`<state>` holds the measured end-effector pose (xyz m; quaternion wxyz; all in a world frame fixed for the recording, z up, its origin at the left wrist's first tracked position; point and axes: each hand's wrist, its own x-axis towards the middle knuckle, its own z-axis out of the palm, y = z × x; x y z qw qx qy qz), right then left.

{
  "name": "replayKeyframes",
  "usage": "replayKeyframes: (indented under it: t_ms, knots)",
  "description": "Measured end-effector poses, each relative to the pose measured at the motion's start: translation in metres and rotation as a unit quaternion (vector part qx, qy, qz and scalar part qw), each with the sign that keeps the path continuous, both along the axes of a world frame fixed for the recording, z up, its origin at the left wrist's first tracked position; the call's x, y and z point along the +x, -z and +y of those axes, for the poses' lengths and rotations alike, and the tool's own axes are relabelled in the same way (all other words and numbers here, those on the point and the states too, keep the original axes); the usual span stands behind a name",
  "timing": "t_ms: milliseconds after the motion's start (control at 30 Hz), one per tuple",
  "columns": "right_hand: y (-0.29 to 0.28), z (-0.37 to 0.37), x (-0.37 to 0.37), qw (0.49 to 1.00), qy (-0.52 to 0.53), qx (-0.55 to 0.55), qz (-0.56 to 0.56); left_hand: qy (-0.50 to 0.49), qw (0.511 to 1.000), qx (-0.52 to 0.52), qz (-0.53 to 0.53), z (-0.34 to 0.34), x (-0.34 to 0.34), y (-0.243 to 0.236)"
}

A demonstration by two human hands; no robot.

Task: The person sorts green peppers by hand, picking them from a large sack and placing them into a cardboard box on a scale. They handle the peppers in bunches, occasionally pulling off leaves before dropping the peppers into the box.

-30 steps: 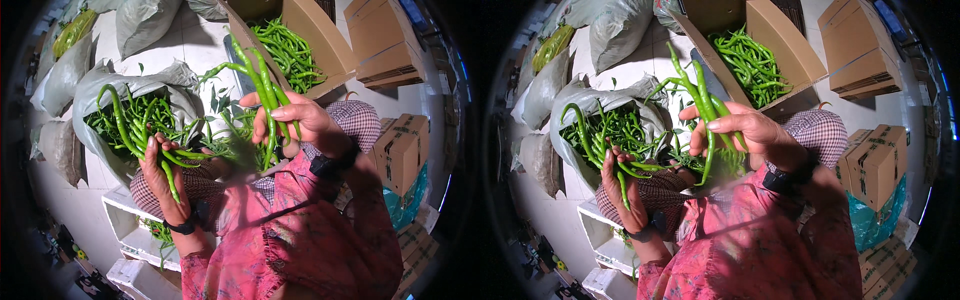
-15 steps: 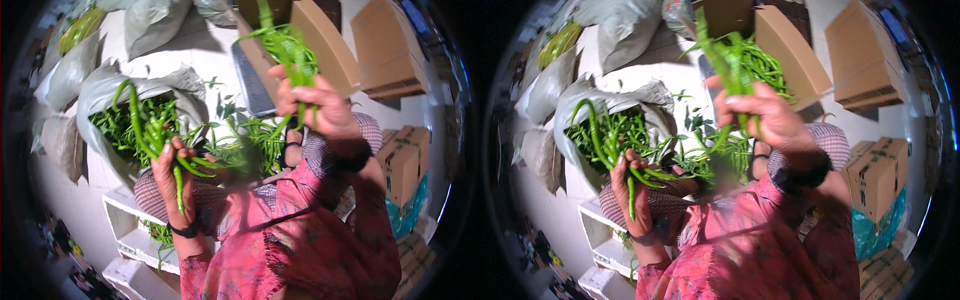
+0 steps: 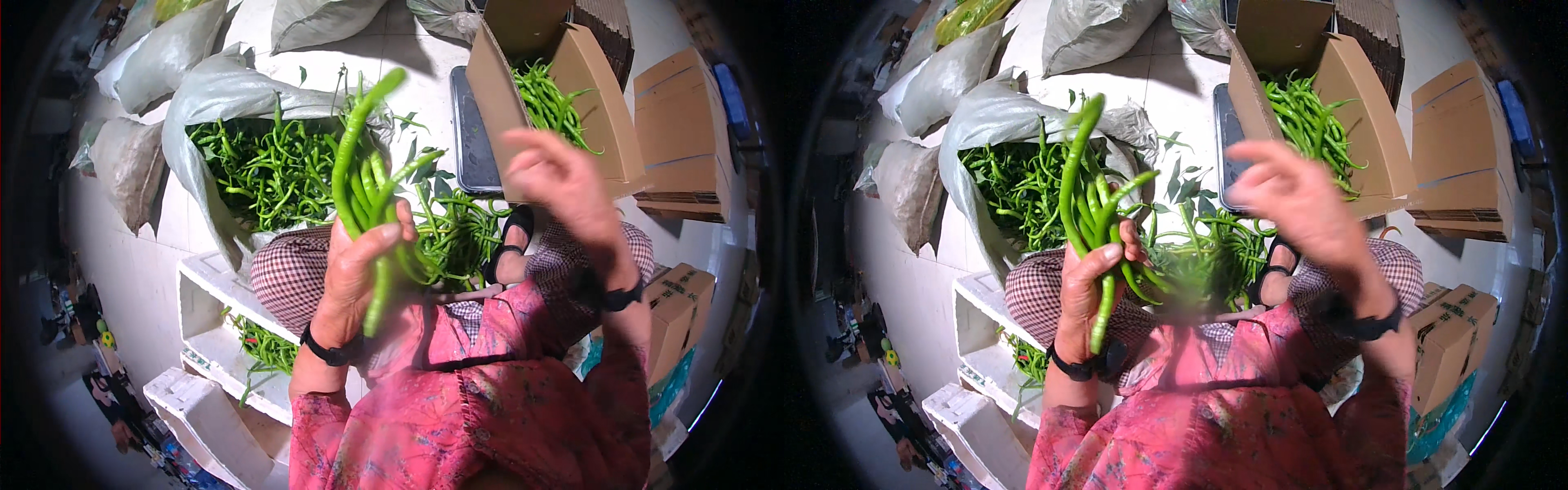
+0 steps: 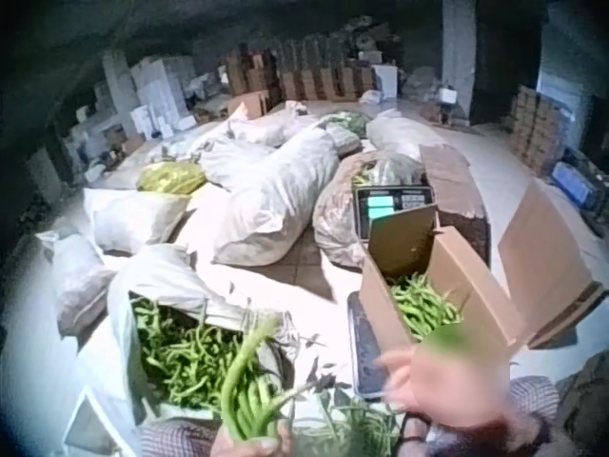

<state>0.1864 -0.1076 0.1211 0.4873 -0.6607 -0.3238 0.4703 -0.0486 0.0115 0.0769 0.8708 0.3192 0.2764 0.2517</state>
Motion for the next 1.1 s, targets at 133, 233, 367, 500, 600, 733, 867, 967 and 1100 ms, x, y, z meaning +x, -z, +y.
replayKeyframes:
  t_ms: [133,233,367,500,600,733,867,967,1100]
  knots:
    - [0.021,0.036,-0.071,0.974,-0.017,0.062,0.218,0.044,0.996,0.048,0.058,-0.005,0.004,0.004]
    - [0.038,0.047,-0.088,0.954,0.032,0.097,0.28,0.048,0.996,0.054,0.06,-0.006,0.003,0.009]
    - [0.05,0.053,-0.092,0.972,0.059,0.01,0.226,0.043,0.993,0.091,0.057,-0.004,0.003,0.02]
    - [0.052,0.064,-0.084,0.961,0.055,0.09,0.254,0.003,0.997,0.073,0.036,-0.003,0.004,0.021]
    - [0.049,0.051,-0.063,0.933,0.081,0.088,0.339,-0.047,0.999,-0.002,0.021,0.003,0.0,0.022]
    - [0.069,0.008,-0.031,0.915,0.035,0.081,0.394,-0.05,0.997,-0.047,-0.029,0.008,-0.002,0.019]
    - [0.093,-0.009,-0.044,0.965,-0.085,0.048,-0.245,-0.025,0.998,-0.042,-0.026,0.003,-0.001,0.014]
    - [0.077,0.002,-0.065,0.996,-0.039,0.05,-0.06,0.009,0.998,0.056,0.018,0.001,0.003,0.018]
    - [0.051,0.016,-0.095,0.974,-0.001,0.078,0.211,0.018,0.946,0.25,0.204,-0.011,0.008,0.02]
